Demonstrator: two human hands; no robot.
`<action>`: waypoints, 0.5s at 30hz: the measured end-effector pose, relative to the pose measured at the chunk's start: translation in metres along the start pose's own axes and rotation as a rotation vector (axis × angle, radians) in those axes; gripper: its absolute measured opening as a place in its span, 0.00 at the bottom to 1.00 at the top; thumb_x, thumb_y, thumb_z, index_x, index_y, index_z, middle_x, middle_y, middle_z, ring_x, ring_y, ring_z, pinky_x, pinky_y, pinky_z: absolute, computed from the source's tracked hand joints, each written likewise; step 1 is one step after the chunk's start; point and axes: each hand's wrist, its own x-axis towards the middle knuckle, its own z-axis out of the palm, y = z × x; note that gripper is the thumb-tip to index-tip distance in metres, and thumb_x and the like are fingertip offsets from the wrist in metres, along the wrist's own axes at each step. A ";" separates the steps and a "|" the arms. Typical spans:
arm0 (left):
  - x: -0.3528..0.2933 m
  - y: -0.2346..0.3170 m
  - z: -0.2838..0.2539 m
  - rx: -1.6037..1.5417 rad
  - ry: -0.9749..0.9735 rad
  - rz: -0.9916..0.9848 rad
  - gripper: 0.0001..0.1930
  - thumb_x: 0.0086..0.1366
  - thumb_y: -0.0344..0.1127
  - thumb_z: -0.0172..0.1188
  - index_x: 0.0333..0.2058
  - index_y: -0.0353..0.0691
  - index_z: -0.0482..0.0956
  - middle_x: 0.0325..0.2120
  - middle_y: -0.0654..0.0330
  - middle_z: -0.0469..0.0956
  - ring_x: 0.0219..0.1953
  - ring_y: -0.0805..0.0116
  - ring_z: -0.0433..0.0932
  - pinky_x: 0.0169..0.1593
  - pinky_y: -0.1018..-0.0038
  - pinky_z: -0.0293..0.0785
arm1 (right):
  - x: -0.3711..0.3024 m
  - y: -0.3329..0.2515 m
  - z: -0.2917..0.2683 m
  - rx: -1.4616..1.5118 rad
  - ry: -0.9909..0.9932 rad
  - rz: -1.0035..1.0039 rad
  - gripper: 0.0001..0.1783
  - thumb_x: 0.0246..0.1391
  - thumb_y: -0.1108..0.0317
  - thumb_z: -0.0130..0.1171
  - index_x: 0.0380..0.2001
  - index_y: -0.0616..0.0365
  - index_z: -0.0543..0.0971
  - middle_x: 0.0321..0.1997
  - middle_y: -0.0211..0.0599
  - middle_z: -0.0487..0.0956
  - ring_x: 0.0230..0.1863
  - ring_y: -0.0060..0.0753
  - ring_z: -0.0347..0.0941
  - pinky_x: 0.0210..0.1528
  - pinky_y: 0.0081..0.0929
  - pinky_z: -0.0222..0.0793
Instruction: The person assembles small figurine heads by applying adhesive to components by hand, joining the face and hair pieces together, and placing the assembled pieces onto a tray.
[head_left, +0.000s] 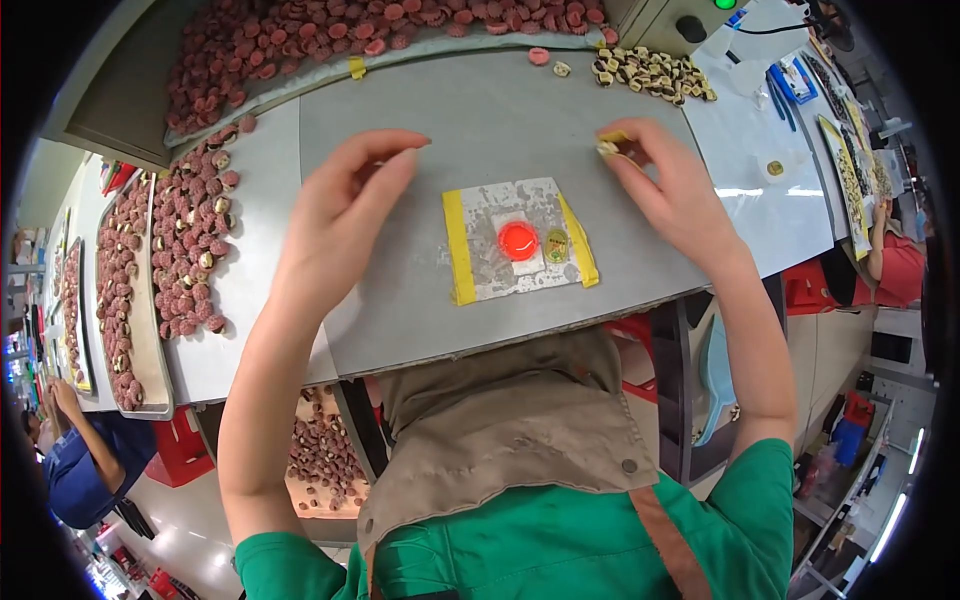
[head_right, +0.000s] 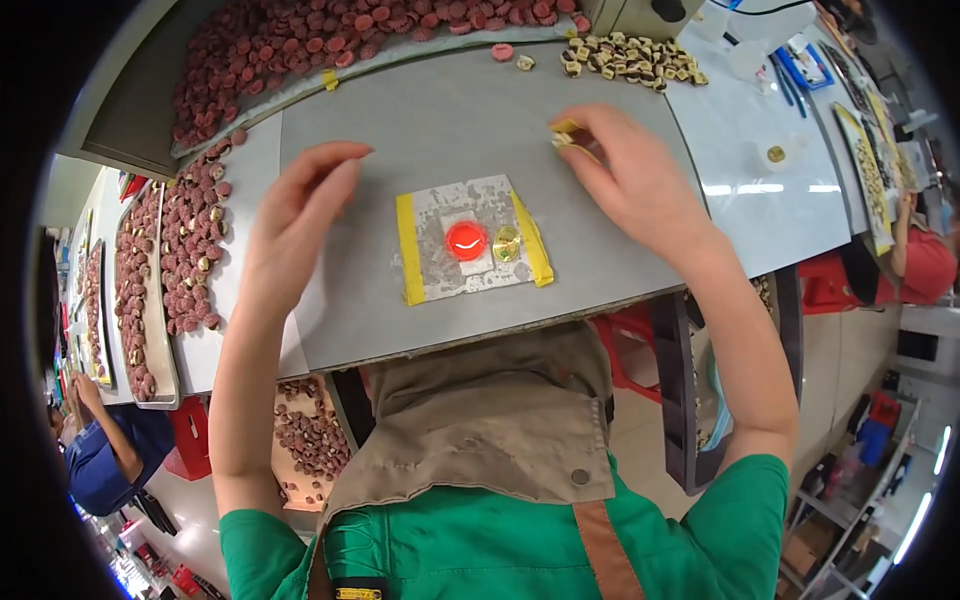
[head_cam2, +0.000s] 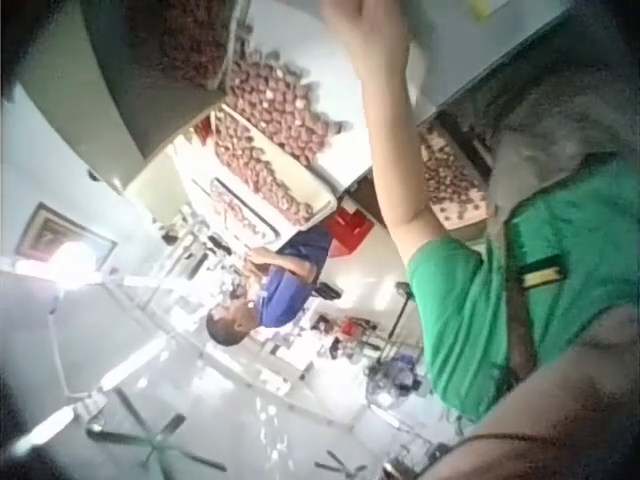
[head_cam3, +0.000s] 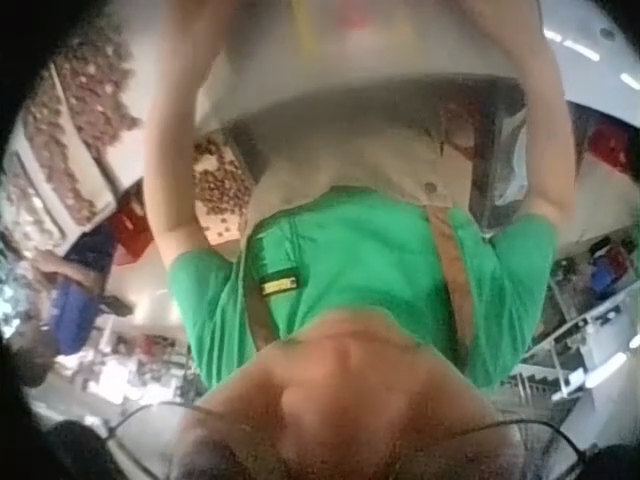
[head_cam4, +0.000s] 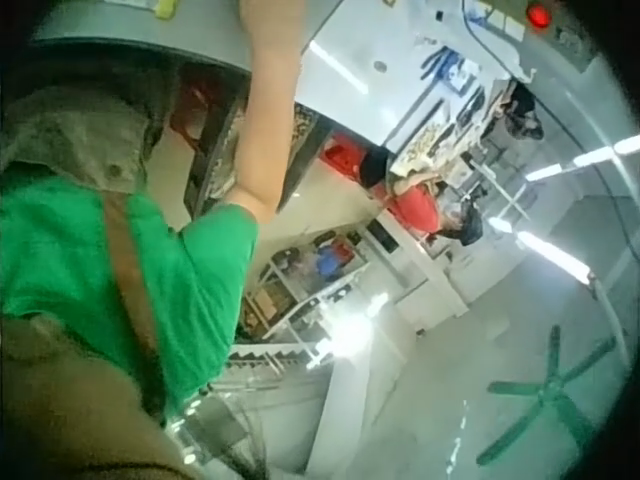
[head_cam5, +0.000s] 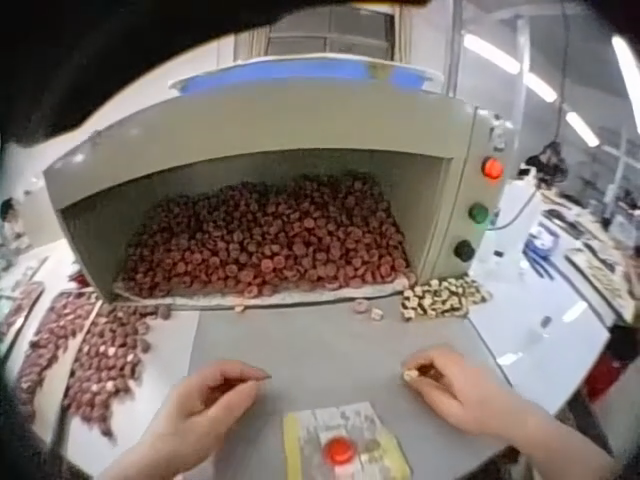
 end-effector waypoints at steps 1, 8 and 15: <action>-0.010 0.002 0.002 -0.006 -0.007 -0.005 0.10 0.66 0.35 0.53 0.42 0.37 0.76 0.37 0.64 0.74 0.37 0.76 0.71 0.41 0.80 0.66 | -0.007 -0.005 -0.006 0.136 -0.016 0.127 0.12 0.55 0.74 0.52 0.43 0.60 0.73 0.38 0.38 0.73 0.40 0.32 0.71 0.43 0.27 0.67; -0.048 -0.001 0.034 -1.044 0.044 -0.126 0.16 0.68 0.36 0.50 0.51 0.36 0.69 0.38 0.66 0.73 0.40 0.78 0.71 0.44 0.81 0.68 | -0.010 -0.026 -0.021 0.061 -0.241 0.192 0.12 0.54 0.74 0.52 0.43 0.61 0.73 0.38 0.37 0.73 0.40 0.30 0.72 0.44 0.26 0.67; -0.051 -0.019 0.052 -1.294 -0.069 -0.120 0.17 0.69 0.36 0.48 0.53 0.35 0.67 0.39 0.64 0.73 0.39 0.76 0.73 0.44 0.81 0.70 | 0.004 -0.014 0.002 -0.258 -0.104 -0.113 0.08 0.53 0.74 0.53 0.38 0.61 0.75 0.36 0.41 0.72 0.38 0.43 0.70 0.40 0.32 0.67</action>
